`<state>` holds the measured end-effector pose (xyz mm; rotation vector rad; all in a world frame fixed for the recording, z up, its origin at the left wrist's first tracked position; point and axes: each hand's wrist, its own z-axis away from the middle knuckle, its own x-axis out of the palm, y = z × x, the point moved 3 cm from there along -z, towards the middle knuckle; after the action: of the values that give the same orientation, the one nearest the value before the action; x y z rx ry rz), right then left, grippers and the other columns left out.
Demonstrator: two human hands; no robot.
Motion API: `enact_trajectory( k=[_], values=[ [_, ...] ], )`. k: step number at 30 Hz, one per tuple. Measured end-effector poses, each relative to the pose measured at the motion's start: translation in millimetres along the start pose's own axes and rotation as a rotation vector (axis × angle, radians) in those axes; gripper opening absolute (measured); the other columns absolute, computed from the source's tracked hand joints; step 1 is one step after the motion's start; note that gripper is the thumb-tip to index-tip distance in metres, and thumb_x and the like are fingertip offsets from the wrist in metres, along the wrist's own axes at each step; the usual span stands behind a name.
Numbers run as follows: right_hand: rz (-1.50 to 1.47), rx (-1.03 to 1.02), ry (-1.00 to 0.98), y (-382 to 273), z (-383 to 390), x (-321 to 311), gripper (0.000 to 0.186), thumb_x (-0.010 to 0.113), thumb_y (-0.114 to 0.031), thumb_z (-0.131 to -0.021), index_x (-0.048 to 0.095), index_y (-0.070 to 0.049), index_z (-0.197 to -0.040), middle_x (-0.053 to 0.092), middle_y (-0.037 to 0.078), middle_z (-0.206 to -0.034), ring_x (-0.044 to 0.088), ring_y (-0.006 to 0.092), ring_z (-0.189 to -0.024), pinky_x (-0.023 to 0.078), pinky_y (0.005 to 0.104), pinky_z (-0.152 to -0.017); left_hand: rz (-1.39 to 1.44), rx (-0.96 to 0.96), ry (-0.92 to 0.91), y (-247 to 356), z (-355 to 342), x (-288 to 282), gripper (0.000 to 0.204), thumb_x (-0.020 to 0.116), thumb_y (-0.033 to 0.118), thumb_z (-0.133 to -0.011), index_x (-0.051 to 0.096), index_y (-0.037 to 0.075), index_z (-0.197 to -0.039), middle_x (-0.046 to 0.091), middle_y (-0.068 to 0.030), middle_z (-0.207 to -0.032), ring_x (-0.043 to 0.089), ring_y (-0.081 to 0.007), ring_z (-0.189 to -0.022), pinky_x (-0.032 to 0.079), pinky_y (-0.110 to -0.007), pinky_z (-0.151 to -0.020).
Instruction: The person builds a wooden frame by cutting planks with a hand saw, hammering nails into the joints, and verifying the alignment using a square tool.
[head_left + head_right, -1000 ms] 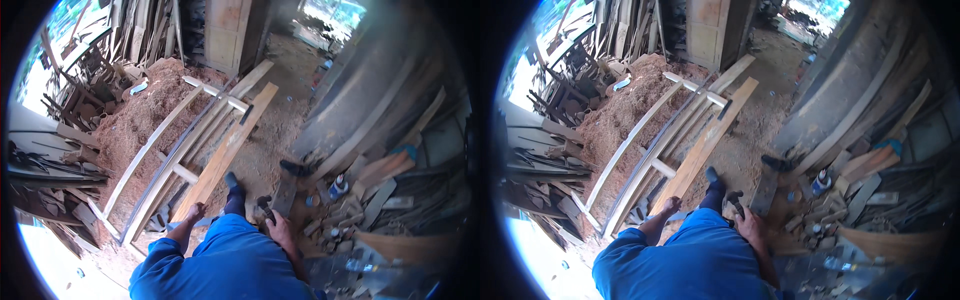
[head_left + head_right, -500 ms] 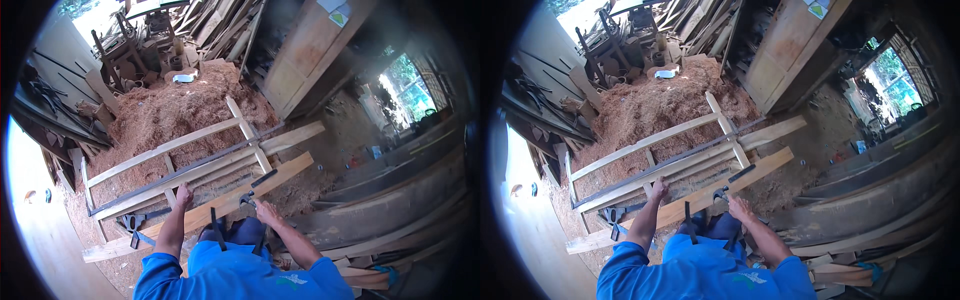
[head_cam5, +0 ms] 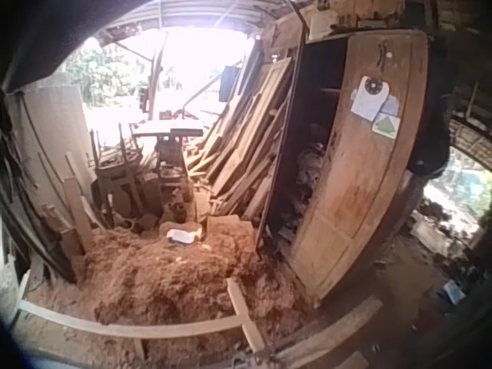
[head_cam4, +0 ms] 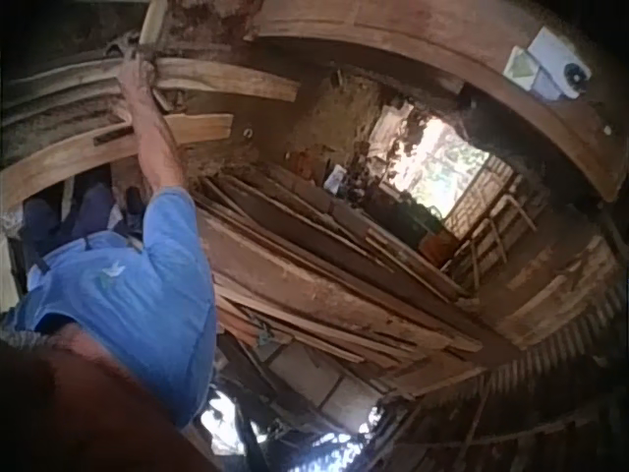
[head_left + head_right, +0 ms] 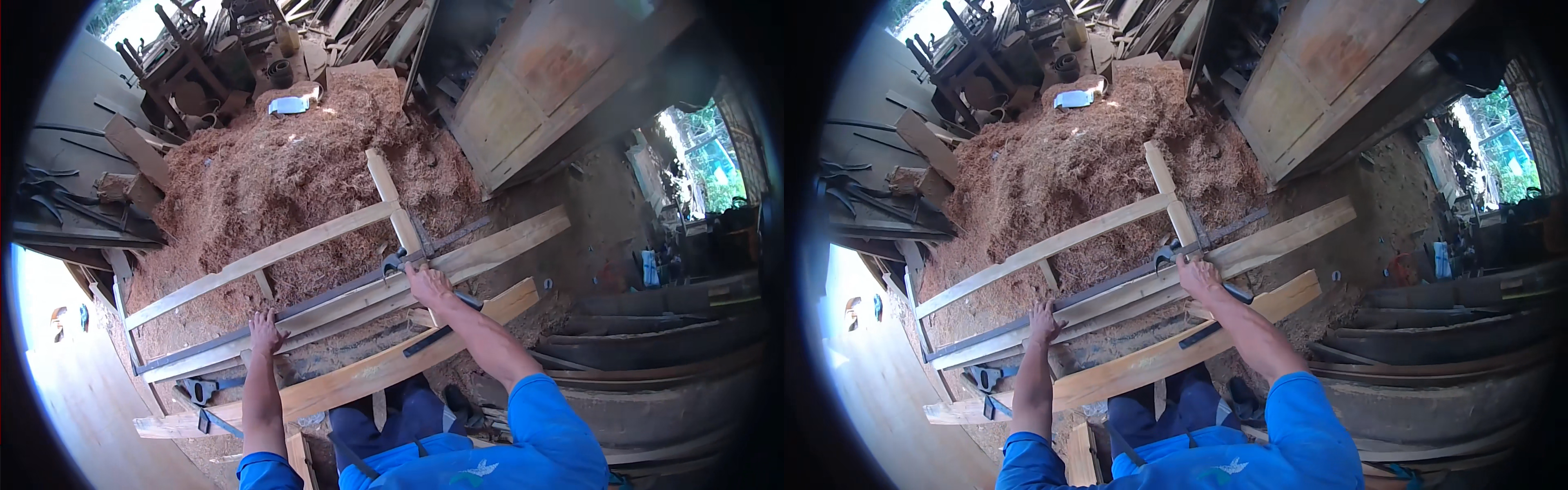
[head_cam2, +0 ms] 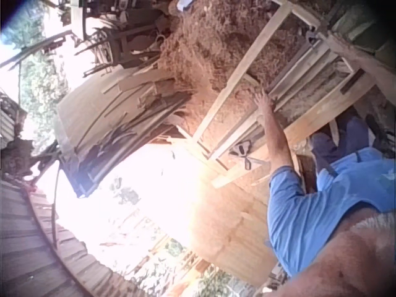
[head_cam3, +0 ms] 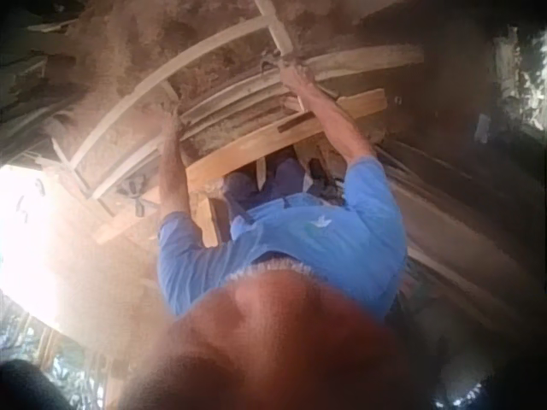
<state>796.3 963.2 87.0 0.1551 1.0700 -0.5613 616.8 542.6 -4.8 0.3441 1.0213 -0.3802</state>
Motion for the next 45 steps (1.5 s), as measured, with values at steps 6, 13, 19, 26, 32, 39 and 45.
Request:
enact_trajectory(
  k=[6,13,19,26,32,39,45],
  values=[
    [0.048,0.038,-0.144,-5.3,-44.8,0.9,0.027,0.044,-0.015,-0.093,0.053,-0.009,-0.118,0.066,0.026,-0.097,0.067,0.0437,-0.092,0.054,0.0559,-0.076,0.065,-0.029,-0.242,-51.5,-19.0,-12.7,0.059,0.074,0.048,-0.079,0.056,0.013,-0.123,0.066,-0.0146,-0.110,0.061,-0.0348,-0.107,0.049,-0.047,-0.089],
    [0.183,0.033,-0.186,19.1,-42.1,-4.6,0.036,0.052,-0.014,-0.093,0.049,-0.009,-0.128,0.066,0.029,-0.099,0.066,0.0465,-0.091,0.052,0.0557,-0.079,0.095,0.198,-0.233,-53.5,-53.8,7.4,0.052,0.067,0.058,-0.082,0.063,0.008,-0.097,0.070,-0.0154,-0.086,0.069,-0.0373,-0.084,0.054,-0.048,-0.073],
    [0.148,-0.090,-0.021,-29.4,-23.1,-20.6,0.042,0.056,-0.018,-0.092,0.048,-0.004,-0.131,0.065,0.031,-0.103,0.064,0.0489,-0.095,0.050,0.0568,-0.079,0.182,0.164,-0.135,-62.1,-15.1,25.0,0.030,0.059,0.041,-0.089,0.063,0.011,-0.093,0.070,-0.0142,-0.080,0.070,-0.0352,-0.078,0.054,-0.048,-0.067],
    [-0.004,-0.074,-0.040,-33.4,-16.0,-21.2,0.069,0.067,-0.023,-0.085,0.040,-0.013,-0.147,0.067,0.028,-0.104,0.064,0.0474,-0.094,0.049,0.0534,-0.084,0.254,0.234,-0.083,-56.5,-24.4,-38.9,0.021,0.053,0.030,-0.090,0.060,0.010,-0.090,0.067,-0.0156,-0.074,0.068,-0.0367,-0.074,0.052,-0.050,-0.064],
    [-0.034,-0.203,0.209,-47.1,-13.7,-49.9,0.055,0.059,-0.021,-0.091,0.045,-0.007,-0.142,0.067,0.029,-0.099,0.064,0.0489,-0.089,0.048,0.0541,-0.077,0.244,0.428,0.074,-63.3,-62.3,-101.7,0.043,0.057,0.054,-0.089,0.061,0.010,-0.090,0.064,-0.0158,-0.069,0.065,-0.0388,-0.069,0.049,-0.052,-0.061],
    [-0.476,-0.183,0.593,-80.7,25.2,-82.1,0.044,0.056,-0.023,-0.096,0.052,0.004,-0.130,0.067,0.027,-0.095,0.064,0.0461,-0.083,0.047,0.0498,-0.071,0.173,0.482,0.111,-75.4,-110.5,-167.8,0.044,0.061,0.055,-0.086,0.067,0.012,-0.090,0.066,-0.0155,-0.076,0.066,-0.0391,-0.075,0.051,-0.050,-0.064],
    [-0.453,-0.060,0.539,-30.8,58.3,-44.9,0.044,0.057,-0.021,-0.097,0.052,0.004,-0.132,0.068,0.026,-0.094,0.066,0.0408,-0.083,0.049,0.0455,-0.073,0.167,0.428,-0.025,-70.7,-135.2,-178.0,0.050,0.056,0.061,-0.088,0.074,0.015,-0.097,0.071,-0.0142,-0.086,0.068,-0.0366,-0.084,0.055,-0.048,-0.073]
  ],
)
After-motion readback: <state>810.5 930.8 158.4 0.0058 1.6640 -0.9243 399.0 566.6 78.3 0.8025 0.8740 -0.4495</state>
